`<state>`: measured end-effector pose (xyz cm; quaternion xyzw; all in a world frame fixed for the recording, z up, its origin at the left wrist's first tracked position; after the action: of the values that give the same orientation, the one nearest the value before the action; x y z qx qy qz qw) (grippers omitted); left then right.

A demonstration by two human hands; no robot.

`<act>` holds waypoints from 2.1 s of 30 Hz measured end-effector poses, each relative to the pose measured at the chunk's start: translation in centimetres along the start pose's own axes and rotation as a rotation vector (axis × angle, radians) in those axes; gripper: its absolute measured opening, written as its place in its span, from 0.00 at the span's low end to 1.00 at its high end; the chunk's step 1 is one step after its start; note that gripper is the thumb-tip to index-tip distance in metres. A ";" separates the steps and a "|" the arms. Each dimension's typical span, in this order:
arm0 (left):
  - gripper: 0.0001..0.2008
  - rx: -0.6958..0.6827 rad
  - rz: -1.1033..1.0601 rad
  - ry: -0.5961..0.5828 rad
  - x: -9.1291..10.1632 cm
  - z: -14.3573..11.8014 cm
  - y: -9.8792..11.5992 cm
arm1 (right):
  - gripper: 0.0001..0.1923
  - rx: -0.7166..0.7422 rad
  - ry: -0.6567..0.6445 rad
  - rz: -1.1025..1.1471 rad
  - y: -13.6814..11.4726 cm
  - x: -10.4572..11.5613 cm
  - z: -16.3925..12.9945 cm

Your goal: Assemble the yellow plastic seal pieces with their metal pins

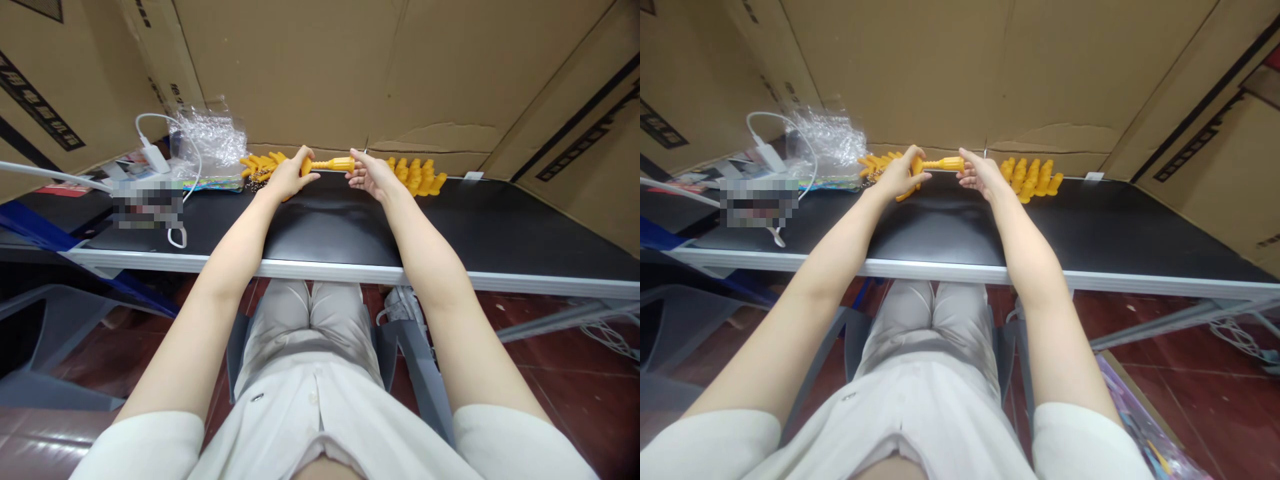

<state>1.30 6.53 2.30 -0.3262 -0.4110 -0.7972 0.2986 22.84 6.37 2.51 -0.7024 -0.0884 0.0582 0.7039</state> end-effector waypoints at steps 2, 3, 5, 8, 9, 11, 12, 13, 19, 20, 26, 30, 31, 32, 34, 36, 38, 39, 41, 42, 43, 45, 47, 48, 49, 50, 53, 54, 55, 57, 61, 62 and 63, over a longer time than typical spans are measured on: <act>0.22 0.005 0.018 0.003 0.0 -0.1 0.2 | 0.21 -0.003 0.013 -0.004 0.1 0.2 0.1; 0.22 0.005 0.024 0.005 0.1 -0.1 0.2 | 0.20 -0.004 0.016 -0.008 0.1 0.2 0.2; 0.21 -0.004 0.022 0.007 0.1 -0.1 0.3 | 0.21 -0.007 0.019 -0.015 0.2 0.3 0.4; 0.22 -0.024 -0.005 0.005 0.0 0.0 0.3 | 0.23 -0.005 0.024 -0.034 0.3 0.4 0.6; 0.22 -0.030 -0.012 0.003 0.0 0.0 0.3 | 0.24 -0.003 0.023 -0.040 0.3 0.4 0.7; 0.21 -0.028 -0.017 -0.001 0.0 0.0 0.4 | 0.25 -0.001 0.019 -0.042 0.3 0.4 0.8; 0.21 -0.018 -0.016 -0.006 0.1 -0.1 0.4 | 0.25 -0.003 0.020 -0.037 0.4 0.5 0.8; 0.21 -0.004 -0.012 -0.011 0.1 -0.1 0.4 | 0.25 -0.005 0.023 -0.029 0.4 0.5 0.8; 0.21 0.016 0.018 -0.012 0.2 -0.3 0.8 | 0.26 -0.009 0.026 -0.033 0.5 0.5 0.8; 0.21 0.008 0.015 -0.012 0.2 -0.2 0.8 | 0.26 -0.009 0.028 -0.030 0.5 0.5 0.8; 0.21 -0.021 0.008 -0.006 0.0 -0.1 0.4 | 0.25 -0.014 0.027 0.008 0.8 0.6 1.0; 0.21 -0.012 0.029 -0.014 0.0 -0.1 0.4 | 0.25 -0.023 0.030 0.012 0.8 0.6 0.9; 0.21 -0.009 0.034 -0.017 0.0 -0.1 0.4 | 0.25 -0.032 0.033 0.012 0.8 0.6 0.8; 0.21 -0.008 0.039 -0.018 0.0 -0.1 0.4 | 0.24 -0.039 0.034 0.012 0.8 0.5 0.8; 0.22 -0.010 0.050 -0.019 0.0 -0.1 0.4 | 0.24 -0.052 0.036 0.010 0.7 0.5 0.6; 0.22 -0.018 0.055 -0.020 -0.1 0.0 0.4 | 0.23 -0.059 0.037 0.007 0.7 0.4 0.5; 0.23 -0.024 0.052 -0.024 -0.2 0.0 0.3 | 0.24 -0.064 0.034 0.005 0.6 0.4 0.4; 0.23 -0.024 0.053 -0.027 -0.2 0.0 0.4 | 0.24 -0.064 0.033 0.005 0.6 0.3 0.4; 0.23 -0.017 0.064 -0.038 -0.2 0.0 0.5 | 0.23 -0.065 0.031 0.004 0.6 0.3 0.3; 0.23 -0.010 0.072 -0.044 -0.2 -0.1 0.6 | 0.23 -0.067 0.032 0.003 0.6 0.3 0.3; 0.23 -0.004 0.079 -0.050 -0.2 -0.1 0.7 | 0.23 -0.069 0.034 0.001 0.6 0.3 0.3; 0.23 0.004 0.094 -0.059 0.0 -0.3 1.0 | 0.23 -0.070 0.036 -0.004 0.6 0.3 0.3; 0.23 0.001 0.108 -0.061 0.1 -0.4 1.3 | 0.24 -0.075 0.040 -0.017 0.7 0.4 0.3; 0.23 -0.003 0.111 -0.059 0.1 -0.4 1.3 | 0.24 -0.074 0.040 -0.024 0.7 0.4 0.3; 0.23 -0.007 0.111 -0.057 0.1 -0.4 1.3 | 0.25 -0.073 0.040 -0.031 0.7 0.4 0.3; 0.23 -0.009 0.108 -0.057 0.1 -0.4 1.3 | 0.25 -0.071 0.040 -0.035 0.7 0.5 0.4; 0.25 -0.006 0.088 -0.063 -0.1 -0.3 1.0 | 0.25 -0.064 0.039 -0.026 0.9 0.4 0.5; 0.26 -0.003 0.082 -0.067 -0.1 -0.2 0.9 | 0.25 -0.066 0.043 -0.015 0.9 0.5 0.6; 0.27 -0.002 0.074 -0.070 -0.2 -0.2 0.8 | 0.25 -0.070 0.046 0.000 1.0 0.5 0.6; 0.32 -0.007 0.056 -0.079 -0.4 -0.1 0.6 | 0.23 -0.083 0.053 0.048 1.2 0.7 0.8; 0.40 -0.040 0.013 -0.109 -0.7 0.0 0.4 | 0.16 -0.094 0.111 0.163 1.5 2.2 1.2; 0.41 -0.044 0.008 -0.114 -0.8 0.0 0.3 | 0.15 -0.080 0.140 0.167 1.5 2.9 1.4; 0.41 -0.046 0.006 -0.115 -0.8 0.0 0.2 | 0.15 -0.056 0.176 0.154 1.5 3.7 1.6</act>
<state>1.93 6.62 1.74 -0.3796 -0.4082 -0.7854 0.2693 26.20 8.68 1.16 -0.7289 0.0263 0.0474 0.6825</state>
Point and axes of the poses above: each hand's wrist, its own z-axis towards the middle knuckle, its own x-axis out of the back of the hand, y = z × x, the point moved 8 cm from there along z, towards the middle knuckle, and after that the axes turned 9 degrees about -y, right-handed, at the moved point
